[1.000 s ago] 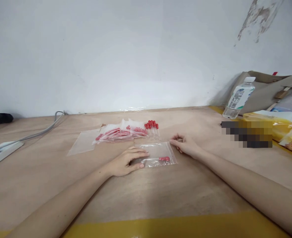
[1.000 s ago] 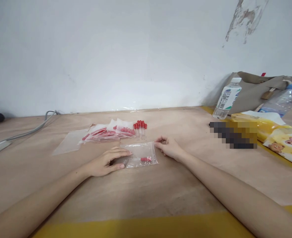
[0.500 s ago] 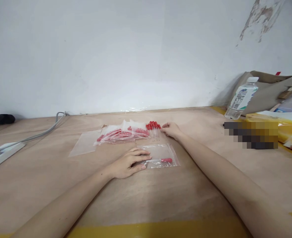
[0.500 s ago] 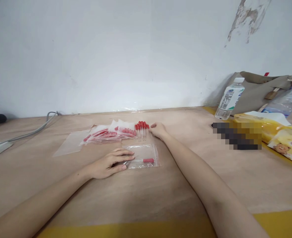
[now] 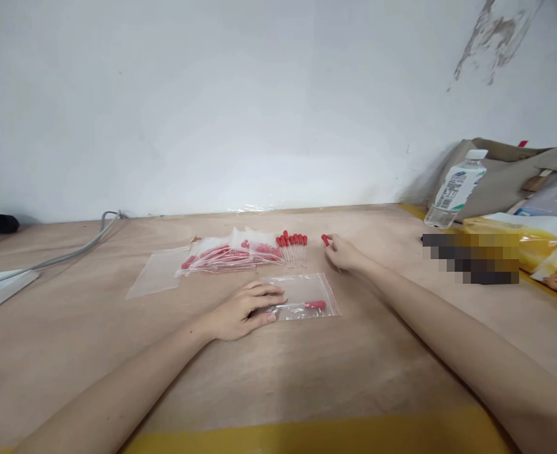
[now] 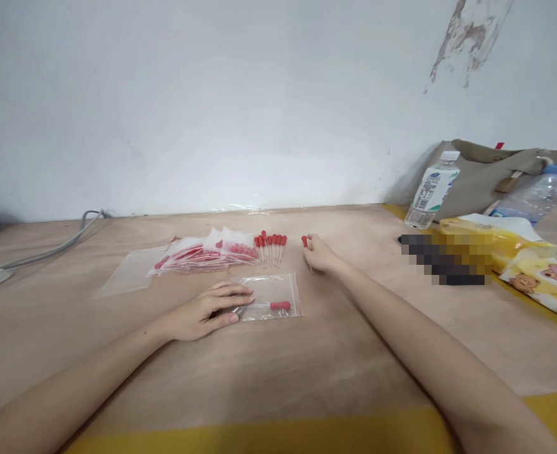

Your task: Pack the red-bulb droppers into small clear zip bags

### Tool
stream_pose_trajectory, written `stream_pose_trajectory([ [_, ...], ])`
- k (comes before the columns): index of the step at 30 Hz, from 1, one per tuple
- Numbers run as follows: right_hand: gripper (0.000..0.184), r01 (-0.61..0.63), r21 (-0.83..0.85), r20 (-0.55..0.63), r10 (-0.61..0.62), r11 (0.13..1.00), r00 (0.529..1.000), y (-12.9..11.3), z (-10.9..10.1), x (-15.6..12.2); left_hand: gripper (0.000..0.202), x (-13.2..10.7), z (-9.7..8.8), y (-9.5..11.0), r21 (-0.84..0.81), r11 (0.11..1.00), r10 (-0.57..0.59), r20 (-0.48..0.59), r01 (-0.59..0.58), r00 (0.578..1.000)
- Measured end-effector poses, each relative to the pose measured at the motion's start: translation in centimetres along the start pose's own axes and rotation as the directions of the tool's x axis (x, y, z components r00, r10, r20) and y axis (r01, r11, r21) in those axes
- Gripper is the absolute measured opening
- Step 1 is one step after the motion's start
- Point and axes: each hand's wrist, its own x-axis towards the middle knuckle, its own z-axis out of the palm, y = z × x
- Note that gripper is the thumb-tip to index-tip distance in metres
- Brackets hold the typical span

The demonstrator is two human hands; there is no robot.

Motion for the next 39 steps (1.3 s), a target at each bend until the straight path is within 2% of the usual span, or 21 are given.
stream_pose_trajectory([
  [3,0.051,-0.047,0.129,0.048,0.041,0.991,0.998,0.9,-1.6,-2.3,0.039,0.0,-0.1,0.0,-0.009,1.000,0.009,-0.006,-0.009,1.000],
  [6,0.058,-0.104,0.403,0.078,0.079,0.909,0.994,1.5,-2.4,-4.7,0.038,0.0,0.0,-0.1,-0.011,1.000,0.015,-0.010,-0.015,1.000],
  [8,0.063,-0.110,0.542,0.063,0.090,0.833,0.994,1.6,-2.4,-6.0,0.038,0.0,0.1,-0.2,-0.001,1.000,0.009,-0.005,-0.009,1.000],
  [11,0.064,-0.068,0.587,0.005,0.080,0.807,0.997,1.3,-1.6,-7.2,0.038,0.0,0.1,-0.3,0.018,1.000,-0.002,-0.001,0.002,1.000],
  [16,0.052,0.004,0.646,-0.085,0.067,0.763,0.994,0.6,0.1,-8.1,0.038,0.1,0.1,-0.2,0.032,0.999,-0.012,0.009,0.011,1.000],
  [21,0.025,-0.071,0.731,0.040,0.061,0.679,0.997,0.5,0.5,-8.7,0.042,0.0,0.0,0.1,0.019,1.000,-0.017,-0.011,0.017,1.000],
  [24,0.023,-0.115,0.696,0.160,0.003,0.709,0.987,1.0,0.0,-8.8,0.045,-0.1,0.1,0.1,0.011,0.999,-0.033,-0.029,0.033,0.999],
  [26,0.024,-0.113,0.604,0.261,-0.061,0.789,0.963,1.4,-0.6,-8.7,0.045,-0.1,0.1,0.1,0.005,0.999,-0.037,-0.035,0.038,0.999],
  [29,0.026,-0.029,0.441,0.376,-0.155,0.897,0.914,1.5,-1.6,-8.5,0.045,0.0,0.1,0.0,-0.002,1.000,-0.029,-0.036,0.029,0.999],
  [31,0.025,0.070,0.363,0.399,-0.223,0.929,0.889,1.6,-2.3,-8.3,0.045,0.0,0.2,-0.1,-0.004,1.000,-0.030,-0.040,0.030,0.999],
  [34,0.025,0.244,0.219,0.362,-0.311,0.945,0.879,1.9,-3.1,-7.9,0.046,0.0,0.2,-0.2,-0.006,1.000,-0.029,-0.038,0.029,0.999],
  [37,0.024,0.383,0.085,0.338,-0.388,0.920,0.857,2.3,-3.4,-7.6,0.045,-0.1,0.3,-0.3,-0.003,1.000,-0.025,-0.028,0.025,0.999],
  [39,0.023,0.447,0.069,0.355,-0.440,0.892,0.825,2.3,-3.2,-7.6,0.045,-0.1,0.3,-0.4,0.002,1.000,-0.024,-0.025,0.024,0.999],
])
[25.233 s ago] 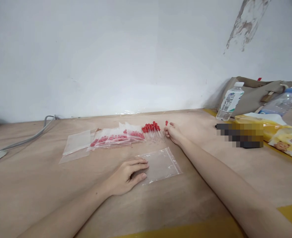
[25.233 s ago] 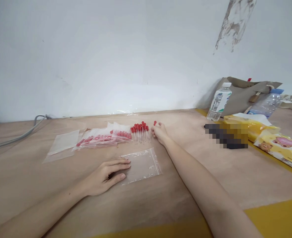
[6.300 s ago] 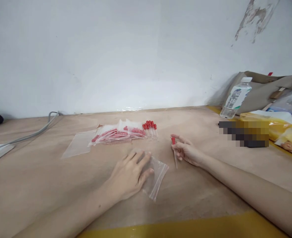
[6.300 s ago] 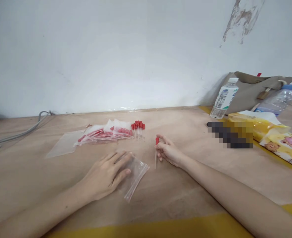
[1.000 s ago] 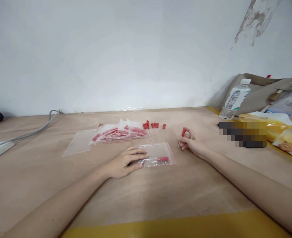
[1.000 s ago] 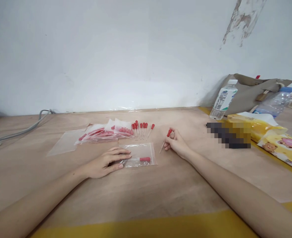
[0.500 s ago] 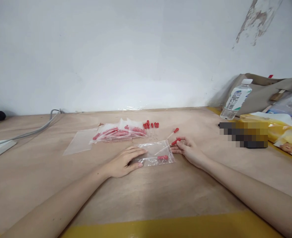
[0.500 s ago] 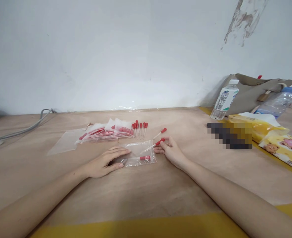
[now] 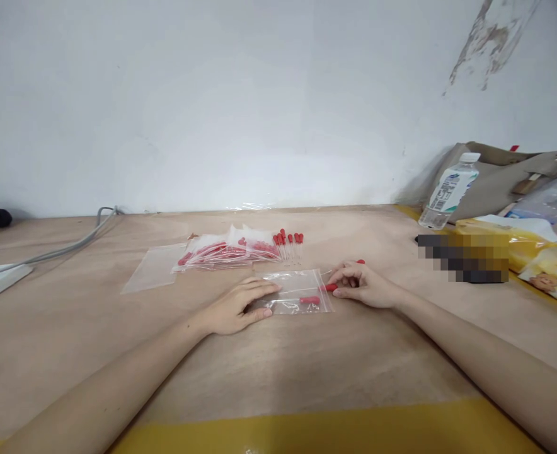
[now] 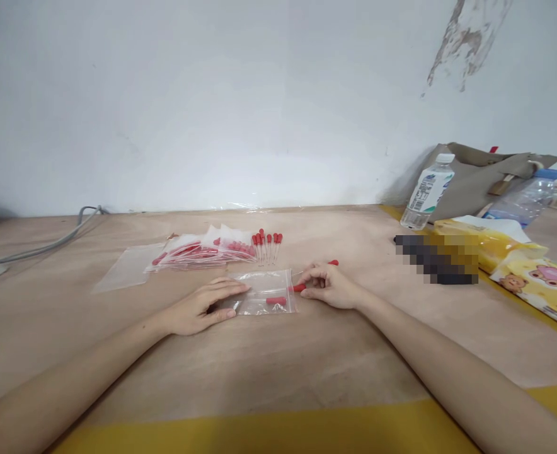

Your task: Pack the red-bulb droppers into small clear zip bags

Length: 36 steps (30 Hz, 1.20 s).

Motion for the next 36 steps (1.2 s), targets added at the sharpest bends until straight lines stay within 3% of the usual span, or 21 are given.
stream_pose_trajectory([
  [2,0.023,0.049,0.006,0.018,-0.049,0.999,0.999,-0.3,0.7,0.1,0.045,0.0,0.0,0.0,0.005,1.000,0.004,0.003,-0.004,1.000],
  [5,0.024,0.046,0.032,-0.047,-0.044,0.998,0.998,-1.1,2.1,0.4,0.045,0.1,0.1,0.0,0.003,1.000,0.016,-0.003,-0.016,1.000],
  [8,0.024,-0.048,0.104,-0.150,0.063,0.993,0.987,-1.5,3.1,0.7,0.044,0.2,0.0,0.0,-0.006,1.000,0.025,-0.016,-0.025,1.000],
  [12,0.024,-0.154,0.173,-0.179,0.185,0.973,0.966,-1.3,3.3,0.9,0.043,0.2,0.0,0.0,-0.010,1.000,0.023,-0.015,-0.023,1.000],
  [19,0.027,-0.091,-0.065,-0.216,0.075,0.994,0.973,-2.0,3.9,0.8,0.043,0.2,0.0,0.0,-0.001,0.999,0.033,-0.008,-0.033,0.999],
  [22,0.030,0.020,-0.099,-0.166,-0.036,0.995,0.986,-2.4,3.9,0.9,0.042,0.2,0.0,-0.1,-0.001,1.000,0.029,-0.008,-0.029,1.000],
  [25,0.028,0.073,-0.125,-0.133,-0.089,0.989,0.987,-2.0,2.5,1.0,0.041,0.2,0.1,-0.2,0.000,1.000,0.020,-0.002,-0.020,1.000],
  [28,0.023,-0.064,-0.252,-0.289,-0.012,0.966,0.957,-0.5,-0.4,0.8,0.041,0.1,0.1,-0.3,-0.001,1.000,0.014,0.002,-0.014,1.000],
  [30,0.029,-0.118,-0.343,-0.307,0.008,0.932,0.952,0.9,-2.6,0.3,0.041,0.1,0.1,-0.4,-0.003,1.000,0.006,0.007,-0.006,1.000],
  [33,0.039,-0.160,-0.344,-0.208,0.091,0.925,0.974,3.0,-5.0,-0.5,0.041,0.1,0.1,-0.5,-0.012,1.000,0.001,0.009,-0.001,1.000],
  [36,0.038,-0.209,-0.222,-0.096,0.192,0.952,0.977,4.2,-5.6,-0.9,0.041,0.0,0.0,-0.5,-0.030,0.999,0.017,0.005,-0.017,1.000],
])
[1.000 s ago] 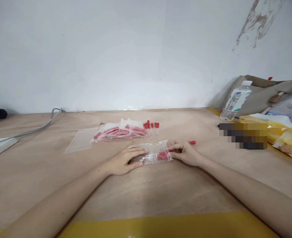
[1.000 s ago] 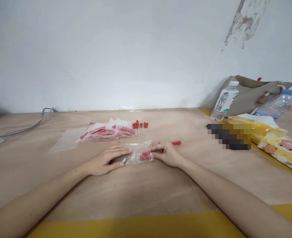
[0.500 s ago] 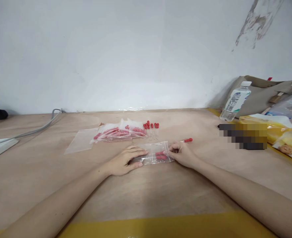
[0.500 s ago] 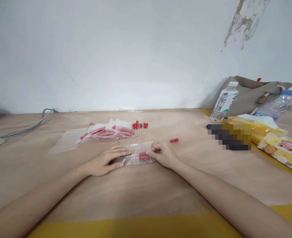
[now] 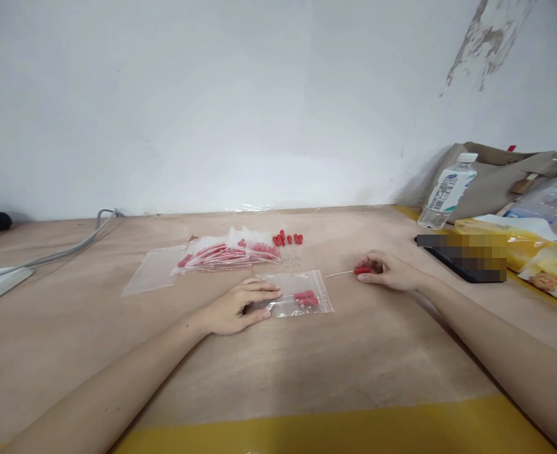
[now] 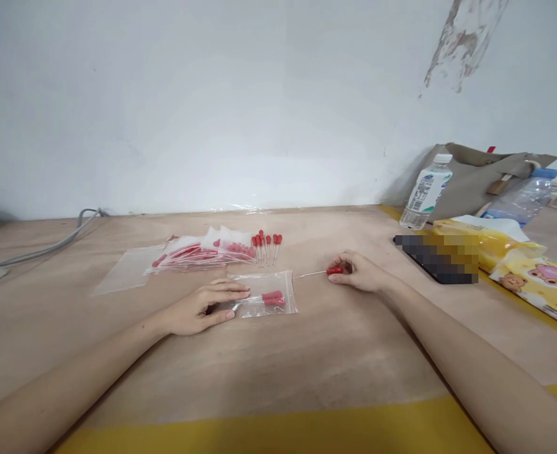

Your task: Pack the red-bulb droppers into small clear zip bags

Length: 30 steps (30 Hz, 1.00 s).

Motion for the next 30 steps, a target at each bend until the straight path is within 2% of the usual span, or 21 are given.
stream_pose_trajectory([
  [5,0.038,0.020,0.105,0.096,-0.030,0.994,0.995,-1.1,-0.2,-0.4,0.039,-0.1,-0.1,0.0,-0.032,0.999,0.018,-0.003,-0.018,1.000],
  [11,0.036,0.038,0.087,0.165,-0.052,0.996,0.985,-2.0,-1.8,-1.2,0.040,0.0,-0.1,0.1,-0.037,0.999,0.016,-0.008,-0.017,1.000],
  [17,0.033,0.117,-0.012,0.096,-0.115,0.993,0.989,-2.0,-2.3,-1.3,0.040,-0.1,-0.1,0.2,-0.034,0.999,0.009,-0.004,-0.009,1.000],
  [22,0.029,0.189,-0.019,0.053,-0.188,0.982,0.981,-3.5,-0.5,-1.1,0.040,-0.1,-0.1,0.2,-0.016,1.000,0.005,-0.002,-0.005,1.000],
  [26,0.022,0.209,0.022,-0.040,-0.208,0.978,0.977,-5.2,2.3,-1.1,0.044,-0.1,-0.1,0.3,0.000,1.000,0.003,-0.013,-0.003,1.000],
  [30,0.016,0.265,0.108,-0.046,-0.261,0.958,0.964,-7.0,4.9,-1.2,0.052,-0.2,-0.1,0.5,0.021,1.000,-0.015,-0.028,0.015,0.999],
])
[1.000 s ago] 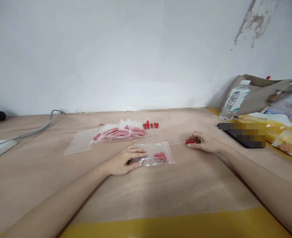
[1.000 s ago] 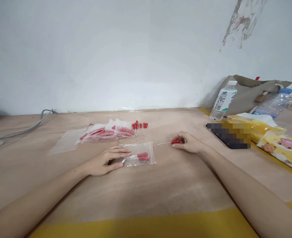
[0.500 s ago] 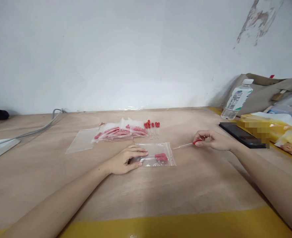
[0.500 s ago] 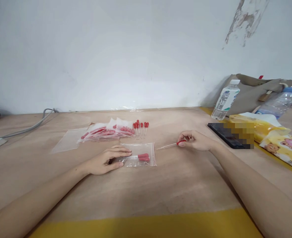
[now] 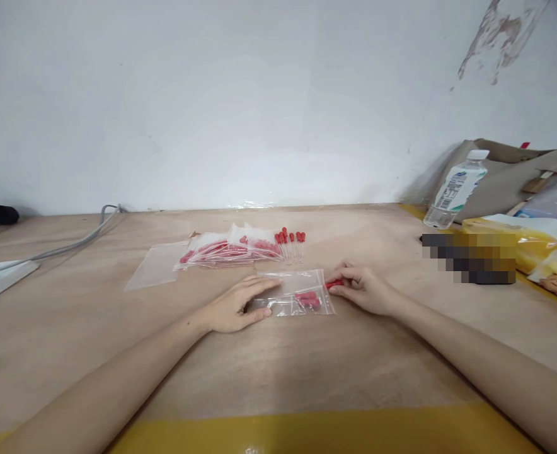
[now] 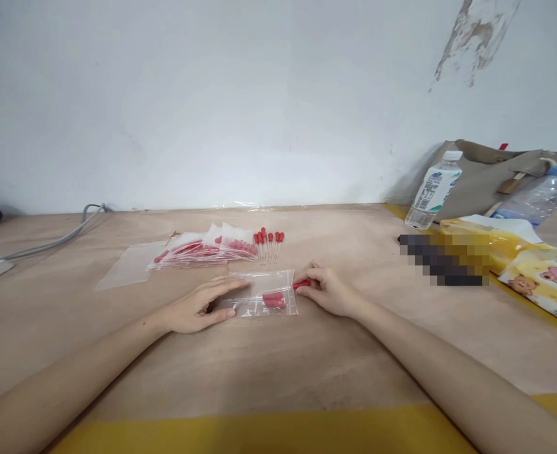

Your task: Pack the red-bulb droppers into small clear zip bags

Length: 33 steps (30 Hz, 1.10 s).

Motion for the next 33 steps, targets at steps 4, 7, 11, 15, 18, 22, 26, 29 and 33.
stream_pose_trajectory([
  [4,0.019,0.058,0.045,-0.037,-0.056,0.997,0.998,-0.8,1.6,0.1,0.051,0.0,0.1,0.0,0.014,1.000,0.017,-0.010,-0.016,1.000],
  [7,0.020,0.084,0.053,-0.069,-0.080,0.995,0.994,-1.1,2.1,0.3,0.050,0.1,0.2,-0.1,0.029,0.999,0.021,-0.009,-0.020,1.000],
  [11,0.015,0.035,0.051,-0.147,-0.027,0.998,0.989,-1.6,2.7,0.8,0.048,0.1,0.2,-0.1,0.031,0.999,0.023,0.005,-0.023,1.000],
  [15,0.008,-0.057,0.047,-0.188,0.065,0.997,0.980,-1.7,3.0,1.1,0.048,0.1,0.3,-0.1,0.030,0.999,0.027,-0.005,-0.027,1.000],
  [18,0.016,-0.145,0.248,-0.101,0.174,0.958,0.980,-1.4,3.1,1.1,0.048,0.1,0.3,-0.2,0.027,0.999,0.029,-0.008,-0.029,1.000],
  [22,0.028,-0.228,0.380,-0.086,0.280,0.896,0.956,-0.8,3.3,1.2,0.047,0.2,0.3,-0.1,0.031,0.999,0.030,0.001,-0.030,1.000],
  [26,0.023,-0.212,0.155,-0.216,0.243,0.965,0.946,-0.4,3.4,1.3,0.045,0.3,0.2,0.1,0.041,0.999,0.028,0.015,-0.028,0.999],
  [29,0.018,-0.154,0.036,-0.204,0.158,0.987,0.966,-0.5,3.4,1.2,0.043,0.3,0.2,0.1,0.037,0.999,0.037,0.018,-0.038,0.999],
  [33,0.014,-0.043,0.021,-0.185,0.047,0.999,0.982,-1.1,3.1,1.1,0.042,0.3,0.2,0.0,0.040,0.998,0.041,0.015,-0.042,0.999],
])
